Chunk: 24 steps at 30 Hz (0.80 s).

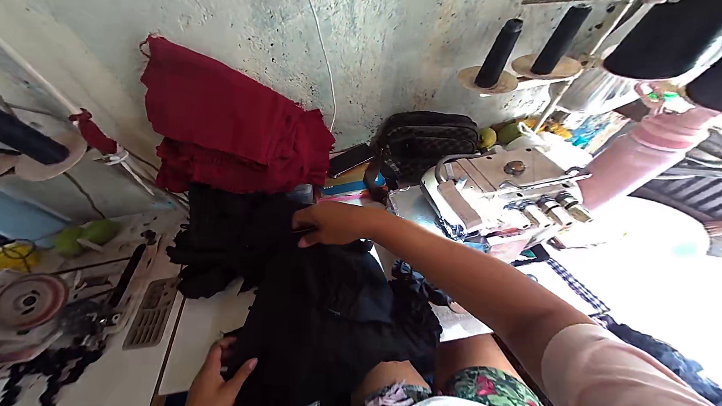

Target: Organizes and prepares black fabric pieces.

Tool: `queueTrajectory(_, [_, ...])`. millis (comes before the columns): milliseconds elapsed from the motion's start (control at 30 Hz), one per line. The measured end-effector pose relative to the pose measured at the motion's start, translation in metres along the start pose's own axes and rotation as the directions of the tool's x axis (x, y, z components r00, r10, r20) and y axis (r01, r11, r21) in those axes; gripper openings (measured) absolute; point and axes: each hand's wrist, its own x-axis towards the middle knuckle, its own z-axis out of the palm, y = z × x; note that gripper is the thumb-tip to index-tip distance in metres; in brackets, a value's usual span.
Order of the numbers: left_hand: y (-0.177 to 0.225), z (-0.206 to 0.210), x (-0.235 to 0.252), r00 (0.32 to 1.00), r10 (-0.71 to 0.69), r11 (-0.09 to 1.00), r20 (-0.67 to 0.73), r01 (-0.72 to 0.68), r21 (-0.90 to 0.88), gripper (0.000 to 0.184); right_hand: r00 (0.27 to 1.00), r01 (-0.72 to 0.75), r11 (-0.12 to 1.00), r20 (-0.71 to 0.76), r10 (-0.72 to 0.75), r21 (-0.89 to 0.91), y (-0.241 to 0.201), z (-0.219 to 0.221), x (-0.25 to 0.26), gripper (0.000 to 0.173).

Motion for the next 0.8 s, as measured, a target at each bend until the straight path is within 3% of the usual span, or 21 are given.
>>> queueTrajectory(133, [0.072,-0.014,0.029,0.917,0.399,0.881,-0.028,-0.391,-0.268,0.112,0.974,0.227,0.974,0.010,-0.227,-0.003,-0.062,-0.018,-0.016,0.022])
queueTrajectory(200, [0.115,-0.012,0.040,0.911,0.413,0.774,-0.010,-0.356,-0.524,0.087,0.951,0.308,0.951,-0.005,-0.308,0.017,-0.080,-0.027,-0.018,0.021])
queueTrajectory(267, [0.148,-0.015,0.048,0.940,0.339,0.735,0.038,-0.239,-0.635,0.059,0.948,0.317,0.946,-0.036,-0.316,0.067,-0.086,-0.039,-0.020,0.026])
queueTrajectory(367, [0.180,-0.025,0.053,0.954,0.295,0.762,-0.045,-0.263,-0.592,0.038,0.973,0.204,0.966,0.073,-0.218,0.160,-0.071,-0.056,-0.028,0.048])
queueTrajectory(500, [0.202,-0.034,0.064,0.962,0.270,0.866,-0.045,-0.263,-0.426,0.018,0.983,-0.029,1.000,0.183,0.027,0.008,-0.037,-0.073,-0.035,0.033])
queueTrajectory(567, [0.205,-0.036,0.081,0.962,0.267,0.913,-0.059,-0.272,-0.304,0.015,0.989,-0.132,0.989,0.052,0.135,-0.063,-0.030,-0.086,-0.037,0.030])
queueTrajectory(633, [0.211,-0.041,0.097,0.952,0.282,0.929,-0.115,-0.301,-0.213,0.018,0.983,-0.143,0.984,-0.130,0.129,-0.102,-0.026,-0.102,-0.038,0.028])
queueTrajectory(733, [0.221,-0.057,0.107,0.881,0.409,0.885,-0.239,-0.447,-0.133,0.023,0.926,-0.004,0.997,-0.376,-0.023,-0.071,-0.034,-0.121,-0.047,0.026])
queueTrajectory(800, [0.224,-0.065,0.103,0.770,0.557,0.803,-0.311,-0.595,-0.035,0.027,0.855,0.145,0.988,-0.496,-0.149,-0.047,-0.047,-0.126,-0.061,0.023])
